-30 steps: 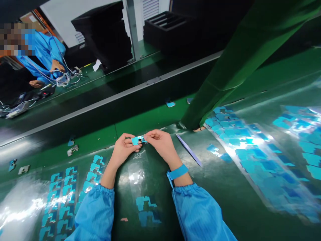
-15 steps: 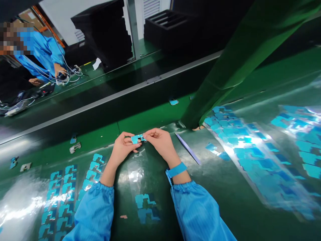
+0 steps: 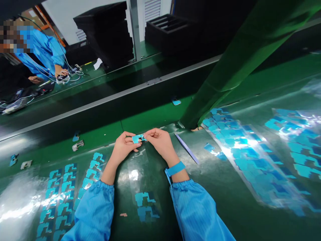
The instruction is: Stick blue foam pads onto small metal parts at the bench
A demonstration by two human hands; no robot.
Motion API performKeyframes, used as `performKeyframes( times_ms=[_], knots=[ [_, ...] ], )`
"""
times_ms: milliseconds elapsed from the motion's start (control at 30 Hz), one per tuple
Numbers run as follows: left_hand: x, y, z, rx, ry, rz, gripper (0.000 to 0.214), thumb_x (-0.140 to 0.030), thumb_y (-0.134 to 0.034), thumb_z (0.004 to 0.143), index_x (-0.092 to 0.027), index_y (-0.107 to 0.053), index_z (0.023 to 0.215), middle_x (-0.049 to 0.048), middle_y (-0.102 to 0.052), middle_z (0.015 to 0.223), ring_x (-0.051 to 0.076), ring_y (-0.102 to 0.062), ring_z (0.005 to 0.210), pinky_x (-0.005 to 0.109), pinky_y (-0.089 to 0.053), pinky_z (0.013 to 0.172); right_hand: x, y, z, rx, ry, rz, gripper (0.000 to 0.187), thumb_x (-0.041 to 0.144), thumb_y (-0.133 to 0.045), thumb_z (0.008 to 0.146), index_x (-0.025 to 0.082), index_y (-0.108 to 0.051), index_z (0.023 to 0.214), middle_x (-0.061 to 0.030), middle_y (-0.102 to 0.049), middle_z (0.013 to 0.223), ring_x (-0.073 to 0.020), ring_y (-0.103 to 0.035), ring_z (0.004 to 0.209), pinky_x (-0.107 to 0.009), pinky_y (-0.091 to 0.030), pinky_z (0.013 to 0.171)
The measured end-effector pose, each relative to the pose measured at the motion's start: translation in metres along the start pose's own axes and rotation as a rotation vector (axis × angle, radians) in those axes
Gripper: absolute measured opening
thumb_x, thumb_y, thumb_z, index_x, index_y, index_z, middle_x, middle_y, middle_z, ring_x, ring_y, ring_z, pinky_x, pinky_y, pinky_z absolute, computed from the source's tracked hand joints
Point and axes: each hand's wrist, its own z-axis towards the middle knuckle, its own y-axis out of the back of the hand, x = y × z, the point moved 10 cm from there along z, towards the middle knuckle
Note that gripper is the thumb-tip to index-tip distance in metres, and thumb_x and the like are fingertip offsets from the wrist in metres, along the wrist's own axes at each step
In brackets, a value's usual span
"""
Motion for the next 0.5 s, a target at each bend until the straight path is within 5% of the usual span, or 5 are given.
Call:
performKeyframes(
  times_ms=[500],
  knots=[
    [-0.0008, -0.0011, 0.0002, 0.013, 0.008, 0.021, 0.049, -0.023, -0.088, 0.060, -0.015, -0.055, 0.096, 0.0076, -0.074, 0.084, 0.017, -0.070, 0.068, 0.024, -0.060, 0.057, 0.0044, -0.0021, -0.0003, -0.004, 0.040, -0.086, 0.022, 0.036, -0.076, 0.068, 0.017, -0.066, 0.073, -0.0041, -0.068, 0.069, -0.0182, -0.063, 0.067, -0.031, -0.050, 0.065]
  ],
)
